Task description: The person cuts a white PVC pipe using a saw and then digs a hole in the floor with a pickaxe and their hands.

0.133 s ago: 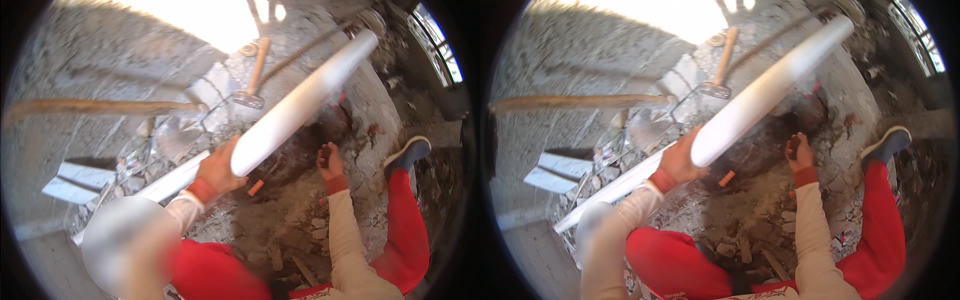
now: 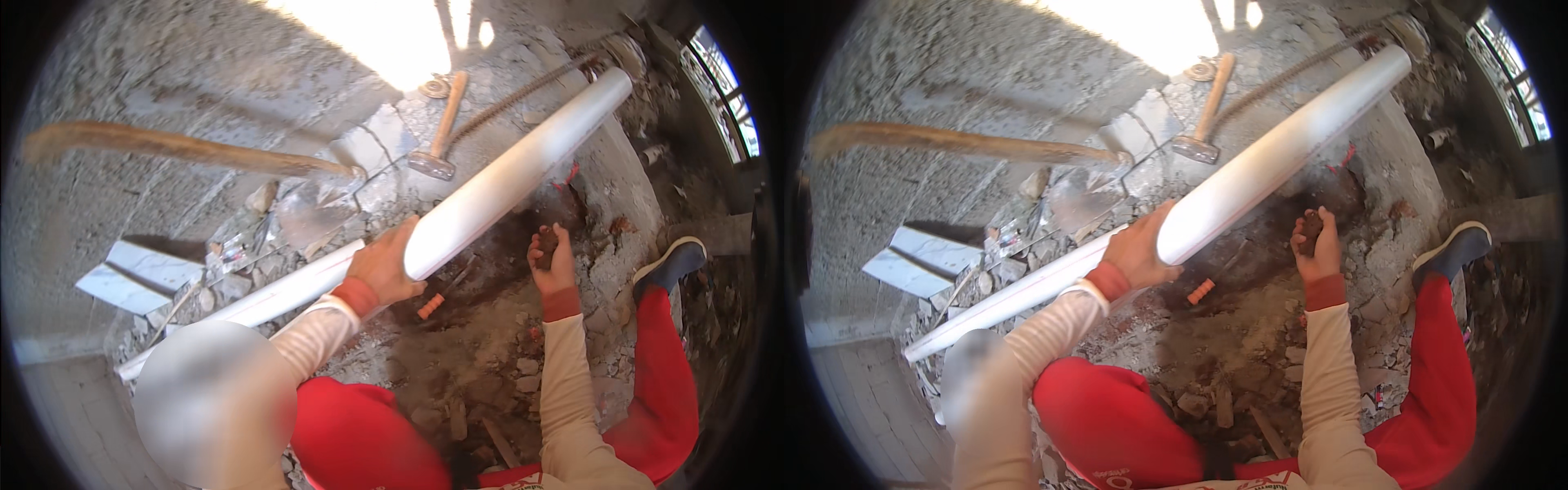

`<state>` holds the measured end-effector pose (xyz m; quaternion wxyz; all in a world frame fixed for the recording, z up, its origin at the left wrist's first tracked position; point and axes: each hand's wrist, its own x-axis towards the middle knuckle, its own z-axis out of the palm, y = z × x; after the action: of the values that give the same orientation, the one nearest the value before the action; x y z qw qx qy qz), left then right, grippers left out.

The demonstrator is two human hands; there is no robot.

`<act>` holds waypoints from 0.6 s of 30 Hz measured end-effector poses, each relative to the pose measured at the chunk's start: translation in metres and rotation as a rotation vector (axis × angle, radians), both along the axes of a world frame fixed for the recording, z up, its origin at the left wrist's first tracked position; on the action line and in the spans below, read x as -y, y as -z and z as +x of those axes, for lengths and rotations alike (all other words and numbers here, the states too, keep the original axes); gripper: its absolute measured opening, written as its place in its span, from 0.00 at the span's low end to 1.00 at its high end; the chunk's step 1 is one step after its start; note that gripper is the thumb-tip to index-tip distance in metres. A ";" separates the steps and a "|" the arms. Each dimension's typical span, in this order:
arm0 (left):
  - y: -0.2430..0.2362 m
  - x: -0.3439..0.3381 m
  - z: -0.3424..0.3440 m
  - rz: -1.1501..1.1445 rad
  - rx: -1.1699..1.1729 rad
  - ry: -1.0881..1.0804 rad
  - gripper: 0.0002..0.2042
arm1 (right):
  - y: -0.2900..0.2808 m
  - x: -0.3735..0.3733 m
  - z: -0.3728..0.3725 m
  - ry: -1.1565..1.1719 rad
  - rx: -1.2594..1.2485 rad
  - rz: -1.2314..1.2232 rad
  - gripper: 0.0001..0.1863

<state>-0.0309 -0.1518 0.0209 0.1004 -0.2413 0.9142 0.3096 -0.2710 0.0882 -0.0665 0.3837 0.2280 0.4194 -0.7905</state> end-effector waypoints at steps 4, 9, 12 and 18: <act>0.008 0.004 0.017 -0.022 -0.021 -0.006 0.52 | -0.078 0.072 0.019 -0.030 -0.036 -0.111 0.13; 0.012 0.005 0.026 -0.013 -0.080 -0.004 0.51 | -0.110 0.147 0.060 -0.210 -0.009 -0.228 0.14; 0.007 0.006 0.026 -0.002 -0.050 -0.008 0.50 | -0.113 0.167 0.088 -0.284 0.135 -0.291 0.15; 0.022 0.009 0.017 0.091 -0.192 -0.029 0.48 | -0.087 0.137 0.115 -0.295 0.193 -0.413 0.20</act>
<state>-0.0138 -0.1603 -0.0014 0.0189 -0.2191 0.9011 0.3738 -0.1561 -0.0490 0.0200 0.5715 0.1556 0.2393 -0.7693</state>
